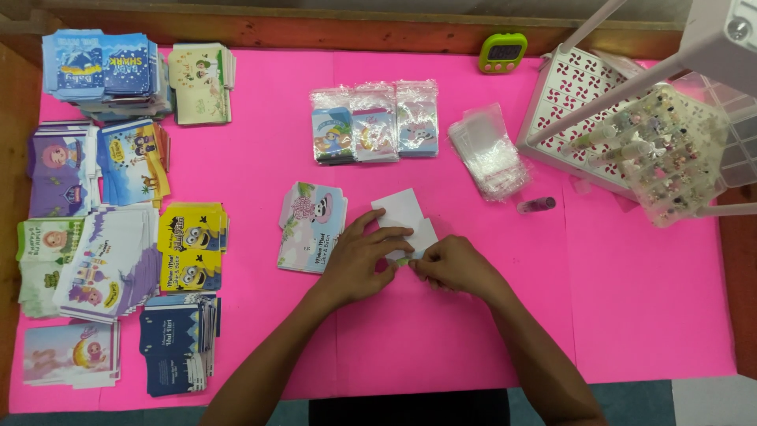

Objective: Packaging small handcrafted items by folding paper notes, writing on them, and placing them into plastic sleeves.

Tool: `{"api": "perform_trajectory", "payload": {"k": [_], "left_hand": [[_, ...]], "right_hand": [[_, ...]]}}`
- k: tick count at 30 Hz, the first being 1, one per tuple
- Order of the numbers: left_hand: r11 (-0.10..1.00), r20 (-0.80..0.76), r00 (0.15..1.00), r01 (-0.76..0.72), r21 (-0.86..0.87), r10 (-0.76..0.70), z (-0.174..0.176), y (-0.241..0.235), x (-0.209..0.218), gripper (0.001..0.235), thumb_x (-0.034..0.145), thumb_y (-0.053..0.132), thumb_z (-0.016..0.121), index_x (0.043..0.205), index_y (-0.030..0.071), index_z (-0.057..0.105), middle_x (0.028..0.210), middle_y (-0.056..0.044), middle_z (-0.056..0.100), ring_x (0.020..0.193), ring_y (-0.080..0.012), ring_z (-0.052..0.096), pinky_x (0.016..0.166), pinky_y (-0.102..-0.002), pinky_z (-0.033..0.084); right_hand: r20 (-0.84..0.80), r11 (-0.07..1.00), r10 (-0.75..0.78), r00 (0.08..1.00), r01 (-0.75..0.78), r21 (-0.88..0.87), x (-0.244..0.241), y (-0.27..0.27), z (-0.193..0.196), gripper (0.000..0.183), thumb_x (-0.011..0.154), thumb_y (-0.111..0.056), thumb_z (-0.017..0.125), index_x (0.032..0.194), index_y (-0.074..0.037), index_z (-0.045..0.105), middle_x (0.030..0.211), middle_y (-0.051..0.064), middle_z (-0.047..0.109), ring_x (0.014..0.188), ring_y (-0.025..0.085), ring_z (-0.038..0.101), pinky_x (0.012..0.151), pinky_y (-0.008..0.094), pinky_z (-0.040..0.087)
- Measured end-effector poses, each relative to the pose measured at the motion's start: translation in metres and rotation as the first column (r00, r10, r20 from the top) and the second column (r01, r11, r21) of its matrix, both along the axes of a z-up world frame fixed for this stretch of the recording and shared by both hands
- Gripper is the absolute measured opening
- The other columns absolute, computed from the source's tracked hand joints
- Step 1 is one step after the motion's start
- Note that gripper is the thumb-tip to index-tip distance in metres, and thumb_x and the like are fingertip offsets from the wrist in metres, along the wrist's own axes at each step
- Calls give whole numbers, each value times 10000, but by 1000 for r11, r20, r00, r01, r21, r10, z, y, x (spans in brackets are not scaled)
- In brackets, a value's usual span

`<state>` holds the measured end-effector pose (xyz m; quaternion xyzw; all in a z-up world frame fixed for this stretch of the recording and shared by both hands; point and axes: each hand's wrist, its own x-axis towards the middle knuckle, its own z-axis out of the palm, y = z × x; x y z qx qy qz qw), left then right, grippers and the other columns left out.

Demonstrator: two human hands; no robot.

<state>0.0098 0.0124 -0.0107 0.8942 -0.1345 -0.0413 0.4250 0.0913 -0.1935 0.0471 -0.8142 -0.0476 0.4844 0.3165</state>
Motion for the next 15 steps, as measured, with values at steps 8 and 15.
{"api": "perform_trajectory", "payload": {"k": [8,15], "left_hand": [[985,99,992,62,159,-79,8,-2,-5,395,874,171,628,1254,249,701,1422,20,616,1473,-442,313,1198,-591,267],[931,259,944,106,349,-205,3,-11,-11,426,911,97,570,1296,250,670,1423,45,600,1496,-334,332,1181,-546,335]], "right_hand": [[-13,998,-52,999,51,-19,8,-7,10,278,867,-205,732,761,50,760,544,164,647,442,183,559,373,270,475],[9,994,-93,996,94,-52,23,-27,-1,313,857,-253,740,766,45,774,539,166,656,431,181,563,367,283,484]]}}
